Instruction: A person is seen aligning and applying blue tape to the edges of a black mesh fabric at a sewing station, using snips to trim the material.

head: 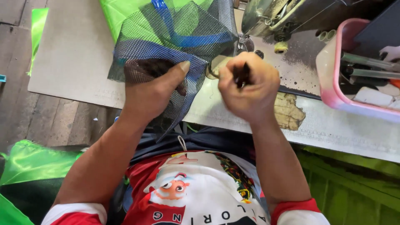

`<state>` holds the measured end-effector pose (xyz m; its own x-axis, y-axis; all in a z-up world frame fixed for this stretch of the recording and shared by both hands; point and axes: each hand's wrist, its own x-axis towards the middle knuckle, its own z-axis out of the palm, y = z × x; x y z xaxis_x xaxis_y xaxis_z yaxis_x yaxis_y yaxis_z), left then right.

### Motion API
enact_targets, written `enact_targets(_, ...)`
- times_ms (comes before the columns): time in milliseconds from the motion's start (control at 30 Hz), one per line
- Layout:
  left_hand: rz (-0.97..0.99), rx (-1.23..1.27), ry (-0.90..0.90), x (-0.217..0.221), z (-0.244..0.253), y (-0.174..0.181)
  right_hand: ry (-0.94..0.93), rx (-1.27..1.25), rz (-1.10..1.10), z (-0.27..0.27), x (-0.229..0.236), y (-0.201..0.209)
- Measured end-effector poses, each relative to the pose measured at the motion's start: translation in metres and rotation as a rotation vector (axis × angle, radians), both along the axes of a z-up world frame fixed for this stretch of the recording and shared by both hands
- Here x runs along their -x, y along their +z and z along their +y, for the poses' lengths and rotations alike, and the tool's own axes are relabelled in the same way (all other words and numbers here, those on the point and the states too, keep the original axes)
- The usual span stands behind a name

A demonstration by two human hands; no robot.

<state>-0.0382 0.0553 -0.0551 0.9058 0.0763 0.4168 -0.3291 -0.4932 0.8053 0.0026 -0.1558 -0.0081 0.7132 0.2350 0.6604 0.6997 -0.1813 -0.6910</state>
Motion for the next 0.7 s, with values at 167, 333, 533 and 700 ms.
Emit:
enact_targets(167,-0.028,-0.074,0.069,0.007,0.021,-0.006,0.217,-0.102,0.307,-0.017,-0.003,-0.004)
enact_targets(333,-0.542,-0.730,-0.068,0.022,0.006,0.066,0.390,-0.356,0.586,-0.039,0.028,-0.014)
enact_targets(533,-0.290,-1.019,-0.308,0.049,-0.036,0.002,0.328,0.110,0.284,-0.033,0.043,0.008)
enact_targets(700,0.532,-0.618,-0.829,0.032,0.001,0.041,0.214,0.705,0.117,-0.037,0.020,-0.020)
